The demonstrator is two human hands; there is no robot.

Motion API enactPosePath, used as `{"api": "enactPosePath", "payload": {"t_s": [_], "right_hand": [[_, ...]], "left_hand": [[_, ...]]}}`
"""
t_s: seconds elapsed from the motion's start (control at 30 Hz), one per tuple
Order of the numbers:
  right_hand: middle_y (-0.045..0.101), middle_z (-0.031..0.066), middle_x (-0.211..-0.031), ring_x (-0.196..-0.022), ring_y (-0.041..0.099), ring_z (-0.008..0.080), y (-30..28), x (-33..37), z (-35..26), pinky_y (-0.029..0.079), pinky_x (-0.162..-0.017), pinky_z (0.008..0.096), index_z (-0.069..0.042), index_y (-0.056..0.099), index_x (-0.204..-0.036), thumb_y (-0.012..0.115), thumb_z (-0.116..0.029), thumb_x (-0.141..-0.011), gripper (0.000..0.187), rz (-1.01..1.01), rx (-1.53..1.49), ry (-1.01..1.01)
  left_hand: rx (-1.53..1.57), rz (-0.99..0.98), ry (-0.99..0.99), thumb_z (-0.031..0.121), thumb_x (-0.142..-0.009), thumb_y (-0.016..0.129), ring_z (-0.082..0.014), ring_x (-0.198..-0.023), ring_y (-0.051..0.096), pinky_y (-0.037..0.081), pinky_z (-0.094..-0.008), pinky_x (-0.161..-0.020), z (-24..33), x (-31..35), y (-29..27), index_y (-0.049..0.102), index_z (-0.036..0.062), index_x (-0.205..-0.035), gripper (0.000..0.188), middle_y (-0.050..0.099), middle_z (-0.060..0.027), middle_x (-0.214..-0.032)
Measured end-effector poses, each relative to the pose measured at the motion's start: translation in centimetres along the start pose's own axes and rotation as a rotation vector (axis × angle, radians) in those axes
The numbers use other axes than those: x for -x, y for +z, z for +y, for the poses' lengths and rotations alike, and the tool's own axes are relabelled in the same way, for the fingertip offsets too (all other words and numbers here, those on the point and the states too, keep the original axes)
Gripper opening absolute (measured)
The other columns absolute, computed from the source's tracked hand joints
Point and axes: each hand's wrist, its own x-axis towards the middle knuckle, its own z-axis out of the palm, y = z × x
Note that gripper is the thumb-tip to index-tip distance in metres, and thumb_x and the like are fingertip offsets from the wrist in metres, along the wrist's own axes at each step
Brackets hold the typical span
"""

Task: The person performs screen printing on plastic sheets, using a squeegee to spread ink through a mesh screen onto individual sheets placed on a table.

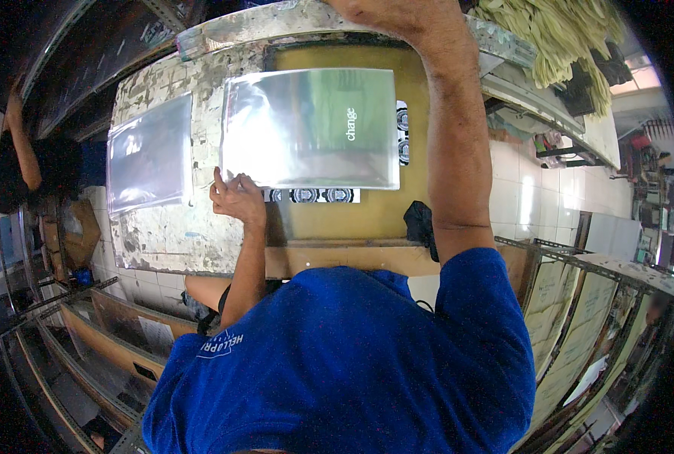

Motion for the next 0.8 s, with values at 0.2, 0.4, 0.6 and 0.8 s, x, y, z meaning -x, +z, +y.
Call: {"api": "enactPosePath", "payload": {"t_s": [0.2,0.4,0.6,0.8], "right_hand": [[0.075,0.0142,-0.086,-0.076,0.072,0.0266,0.3,-0.1,0.5,0.055,-0.073,0.0356,-0.004,0.076,-0.105,0.079,-0.026,-0.076,0.036,0.032,-0.050,-0.044],[0.075,0.0131,-0.089,-0.077,0.071,0.0262,0.2,-0.2,0.7,0.055,-0.075,0.0365,-0.005,0.075,-0.107,0.078,-0.026,-0.076,0.037,0.052,-0.061,-0.100],[0.074,0.0131,-0.087,-0.077,0.071,0.0278,0.3,0.3,0.5,0.055,-0.075,0.0366,-0.005,0.076,-0.103,0.078,-0.027,-0.076,0.035,0.056,-0.013,-0.100],[0.073,0.0155,-0.085,-0.078,0.070,0.0312,0.3,1.5,0.0,0.054,-0.075,0.0372,-0.004,0.076,-0.096,0.078,-0.031,-0.074,0.035,0.062,0.042,-0.030]], "left_hand": [[0.109,0.120,0.017,0.020,-0.084,0.070,-0.0322,-0.123,0.050,0.034,-0.0532,-0.093,4.3,-5.5,-2.9,0.076,0.0032,-0.083,0.018,0.057,-0.0086,-0.141],[0.311,0.196,0.051,0.014,-0.086,0.067,-0.0403,-0.115,0.058,0.047,-0.0488,-0.096,4.5,-11.5,-5.1,0.072,-0.0046,-0.086,0.019,0.056,-0.0216,-0.139],[0.274,0.159,-0.058,0.013,-0.088,0.070,-0.0377,-0.131,0.048,0.042,-0.0499,-0.106,-5.4,-14.1,-4.1,0.072,-0.0106,-0.099,0.026,0.051,-0.0242,-0.143],[-0.418,0.357,-0.043,0.023,-0.093,0.071,-0.0371,-0.118,0.054,0.047,-0.0434,-0.094,-11.0,-15.4,-5.8,0.074,-0.0020,-0.104,0.028,0.052,-0.0237,-0.141]]}}
